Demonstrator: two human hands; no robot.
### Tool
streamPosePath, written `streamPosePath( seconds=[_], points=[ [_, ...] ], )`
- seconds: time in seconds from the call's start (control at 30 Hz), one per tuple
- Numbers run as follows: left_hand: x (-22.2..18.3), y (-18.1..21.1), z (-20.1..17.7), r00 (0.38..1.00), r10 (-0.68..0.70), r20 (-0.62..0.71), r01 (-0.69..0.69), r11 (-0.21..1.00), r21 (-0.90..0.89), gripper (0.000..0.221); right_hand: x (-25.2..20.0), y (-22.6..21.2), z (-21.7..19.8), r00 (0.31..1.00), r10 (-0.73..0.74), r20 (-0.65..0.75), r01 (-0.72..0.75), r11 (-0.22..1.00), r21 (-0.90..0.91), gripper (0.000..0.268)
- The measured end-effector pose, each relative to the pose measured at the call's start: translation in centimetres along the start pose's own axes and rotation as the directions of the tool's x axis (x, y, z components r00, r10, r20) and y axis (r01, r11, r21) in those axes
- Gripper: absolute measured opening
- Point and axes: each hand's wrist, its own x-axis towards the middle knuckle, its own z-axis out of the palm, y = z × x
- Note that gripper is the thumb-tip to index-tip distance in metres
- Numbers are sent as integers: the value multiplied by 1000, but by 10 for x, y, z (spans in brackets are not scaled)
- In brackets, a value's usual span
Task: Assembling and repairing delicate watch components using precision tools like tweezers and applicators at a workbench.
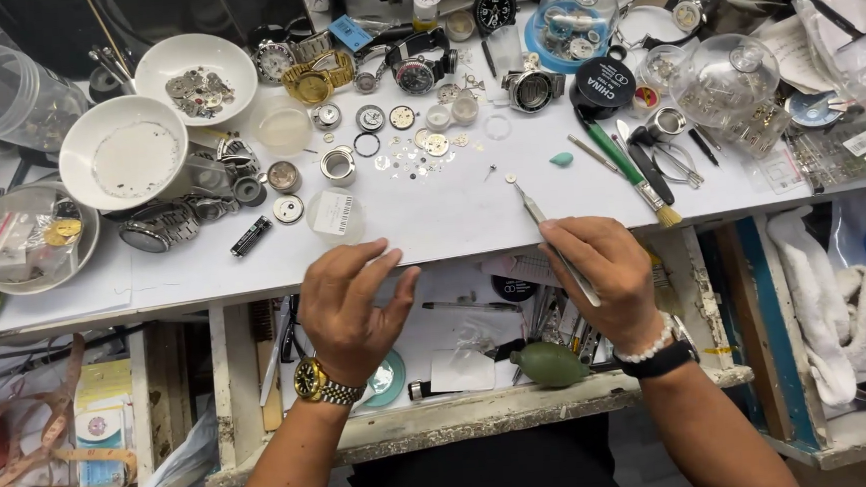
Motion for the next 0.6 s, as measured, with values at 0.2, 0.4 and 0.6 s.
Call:
streamPosePath(
  seconds=[0.2, 0.4, 0.6],
  points=[
    [22, -24, -8, 997, 5, -79, 12, 978, 210, 71, 5, 12, 11, 954, 267, -136, -217, 929, 301, 17],
    [33, -29, -7, 985, -162, 66, 138, 952, 273, 105, 23, 16, 10, 851, 513, -110, -467, 837, 284, 9],
    [35, -37, -18, 975, -202, 90, 166, 938, 303, 102, 11, 17, 17, 866, 471, -169, -401, 855, 329, 15]
  ],
)
